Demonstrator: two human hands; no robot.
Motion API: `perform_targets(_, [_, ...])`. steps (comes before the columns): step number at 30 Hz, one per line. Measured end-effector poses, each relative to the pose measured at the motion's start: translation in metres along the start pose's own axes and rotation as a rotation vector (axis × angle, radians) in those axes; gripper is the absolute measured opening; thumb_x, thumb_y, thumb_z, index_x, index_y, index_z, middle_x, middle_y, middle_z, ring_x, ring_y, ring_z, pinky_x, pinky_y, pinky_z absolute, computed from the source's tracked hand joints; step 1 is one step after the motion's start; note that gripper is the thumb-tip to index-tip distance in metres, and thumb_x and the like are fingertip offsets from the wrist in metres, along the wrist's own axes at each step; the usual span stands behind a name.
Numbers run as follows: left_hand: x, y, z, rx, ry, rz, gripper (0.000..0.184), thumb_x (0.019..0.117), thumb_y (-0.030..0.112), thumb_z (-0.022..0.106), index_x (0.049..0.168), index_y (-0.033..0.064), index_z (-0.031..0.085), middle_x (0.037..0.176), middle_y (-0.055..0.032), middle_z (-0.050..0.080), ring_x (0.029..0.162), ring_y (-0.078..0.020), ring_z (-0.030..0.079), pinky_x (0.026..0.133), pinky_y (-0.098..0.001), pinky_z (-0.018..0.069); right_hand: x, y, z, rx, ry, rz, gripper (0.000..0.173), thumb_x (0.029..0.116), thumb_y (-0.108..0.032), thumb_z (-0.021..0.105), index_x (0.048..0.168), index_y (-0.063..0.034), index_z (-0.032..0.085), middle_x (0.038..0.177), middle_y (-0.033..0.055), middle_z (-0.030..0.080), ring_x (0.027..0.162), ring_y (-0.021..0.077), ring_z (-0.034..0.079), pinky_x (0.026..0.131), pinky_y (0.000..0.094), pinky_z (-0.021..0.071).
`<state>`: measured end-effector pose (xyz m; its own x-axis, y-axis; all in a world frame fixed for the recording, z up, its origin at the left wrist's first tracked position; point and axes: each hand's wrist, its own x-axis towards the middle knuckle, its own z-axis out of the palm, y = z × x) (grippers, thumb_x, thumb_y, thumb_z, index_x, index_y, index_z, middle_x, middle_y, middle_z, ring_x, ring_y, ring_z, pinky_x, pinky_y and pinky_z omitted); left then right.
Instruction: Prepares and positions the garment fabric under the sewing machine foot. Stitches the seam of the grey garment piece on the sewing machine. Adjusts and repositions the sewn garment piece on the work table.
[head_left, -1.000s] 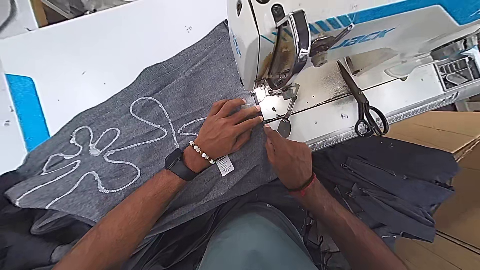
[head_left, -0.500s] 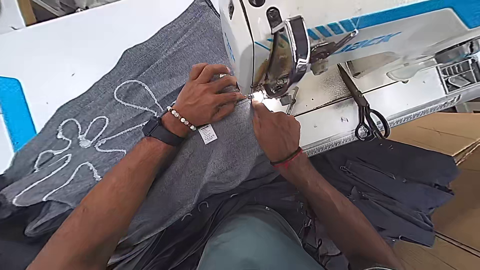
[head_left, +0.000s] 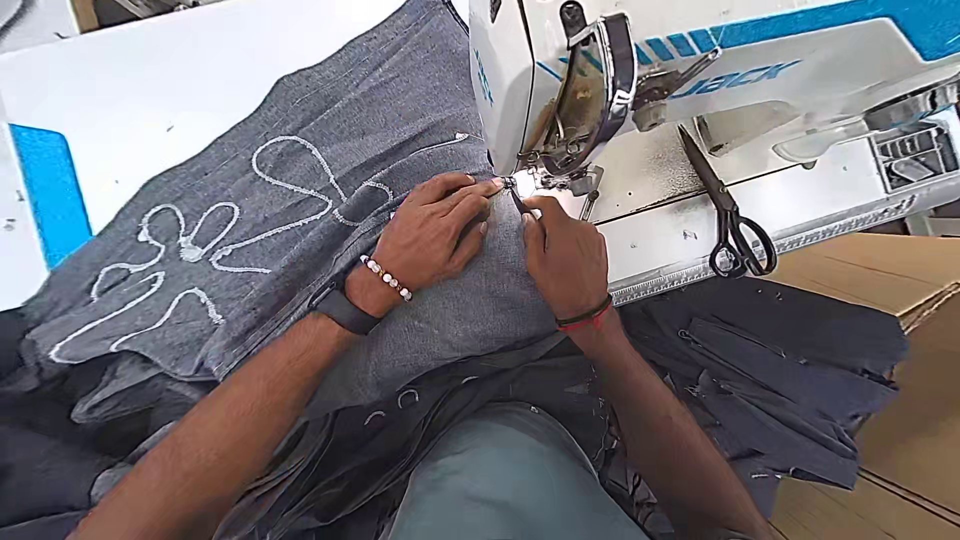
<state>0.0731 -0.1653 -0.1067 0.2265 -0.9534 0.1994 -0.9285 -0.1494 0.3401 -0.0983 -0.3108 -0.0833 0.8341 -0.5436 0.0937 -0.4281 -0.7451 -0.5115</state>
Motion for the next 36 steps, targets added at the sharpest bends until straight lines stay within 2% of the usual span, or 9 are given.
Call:
perform_targets(10, [0.014, -0.020, -0.006, 0.116, 0.012, 0.048, 0.034, 0.1055, 0.028, 0.040, 0.118, 0.0122, 0.067, 0.140, -0.0002, 0.064, 0.141, -0.0245, 0.048, 0.118, -0.0431, 0.0346, -0.001, -0.014, 0.014, -0.272, -0.042, 0.003, 0.039, 0.1077, -0.023, 0.043, 0.141, -0.0107, 0.059, 0.062, 0.0091, 0.060, 0.051, 0.0290, 0.060, 0.041, 0.0424, 0.0426])
perform_targets(14, [-0.009, 0.037, -0.022, 0.248, -0.025, -0.181, 0.038, 0.1060, 0.028, 0.044, 0.132, 0.0078, 0.064, 0.162, -0.0106, 0.042, 0.154, -0.0378, 0.028, 0.126, -0.0569, 0.0194, -0.005, -0.012, 0.019, -0.281, 0.006, -0.025, 0.043, 0.1045, -0.020, 0.048, 0.146, -0.0127, 0.055, 0.070, 0.0090, 0.062, 0.052, 0.0269, 0.060, 0.041, 0.0400, 0.0425])
perform_targets(17, [-0.050, 0.088, -0.032, 0.212, 0.077, -0.546, 0.049, 0.1011, 0.043, 0.048, 0.139, 0.0149, 0.062, 0.165, -0.0101, 0.035, 0.155, -0.0368, 0.025, 0.125, -0.0610, 0.0168, -0.015, -0.004, 0.031, -0.301, 0.178, -0.102, 0.042, 0.1026, -0.020, 0.051, 0.143, -0.0236, 0.063, 0.093, 0.0104, 0.064, 0.079, 0.0269, 0.063, 0.062, 0.0410, 0.0497])
perform_targets(20, [-0.104, 0.104, -0.028, 0.217, 0.065, -0.873, 0.072, 0.1023, 0.064, 0.032, 0.157, 0.0189, 0.043, 0.167, -0.0164, 0.031, 0.155, -0.0451, 0.022, 0.118, -0.0773, 0.0077, -0.031, 0.005, 0.030, -0.269, 0.167, -0.111, 0.038, 0.1033, -0.030, 0.052, 0.138, -0.0358, 0.065, 0.118, 0.0120, 0.062, 0.110, 0.0302, 0.057, 0.090, 0.0487, 0.0431])
perform_targets(23, [-0.147, 0.056, -0.020, 0.176, 0.077, -0.924, 0.072, 0.1054, 0.063, 0.019, 0.162, 0.0212, 0.035, 0.171, -0.0081, 0.026, 0.158, -0.0394, 0.015, 0.120, -0.0760, 0.0039, -0.040, 0.011, 0.026, -0.306, 0.084, -0.125, 0.046, 0.1063, -0.048, 0.042, 0.149, -0.0361, 0.055, 0.147, 0.0109, 0.054, 0.135, 0.0307, 0.048, 0.107, 0.0560, 0.0348])
perform_targets(26, [-0.151, -0.013, -0.035, 0.287, -0.027, -0.716, 0.082, 0.0990, 0.073, 0.016, 0.164, 0.0246, 0.029, 0.172, -0.0029, 0.022, 0.159, -0.0329, 0.014, 0.123, -0.0694, 0.0074, -0.044, 0.014, 0.030, -0.347, 0.007, -0.132, 0.066, 0.1027, -0.065, 0.032, 0.159, -0.0317, 0.042, 0.167, 0.0094, 0.034, 0.153, 0.0331, 0.030, 0.119, 0.0619, 0.0224])
perform_targets(31, [-0.108, -0.096, -0.089, 0.316, -0.323, -0.526, 0.099, 0.0901, 0.082, 0.041, 0.163, 0.0157, 0.030, 0.168, -0.0124, 0.030, 0.154, -0.0440, 0.026, 0.117, -0.0751, 0.0191, -0.051, 0.012, 0.030, -0.321, -0.034, -0.157, 0.078, 0.1006, -0.071, 0.030, 0.162, -0.0242, 0.037, 0.171, 0.0101, 0.025, 0.158, 0.0364, 0.018, 0.124, 0.0646, 0.0127])
perform_targets(34, [-0.043, -0.019, -0.102, 0.270, -0.258, -0.504, 0.066, 0.0895, 0.044, 0.077, 0.141, 0.0069, 0.059, 0.147, -0.0241, 0.054, 0.137, -0.0538, 0.046, 0.109, -0.0776, 0.0318, -0.048, 0.018, 0.009, -0.111, 0.031, -0.180, 0.053, 0.1060, -0.054, 0.041, 0.138, -0.0189, 0.066, 0.153, 0.0075, 0.054, 0.146, 0.0313, 0.043, 0.119, 0.0575, 0.0320])
perform_targets(36, [-0.017, 0.029, -0.079, 0.056, -0.043, -0.399, 0.035, 0.1024, 0.032, 0.060, 0.130, 0.0099, 0.066, 0.138, -0.0130, 0.063, 0.133, -0.0341, 0.055, 0.111, -0.0562, 0.0421, -0.036, 0.028, -0.011, 0.005, 0.182, -0.166, 0.030, 0.1058, -0.031, 0.054, 0.113, -0.0105, 0.075, 0.120, 0.0077, 0.073, 0.115, 0.0245, 0.069, 0.097, 0.0466, 0.0567])
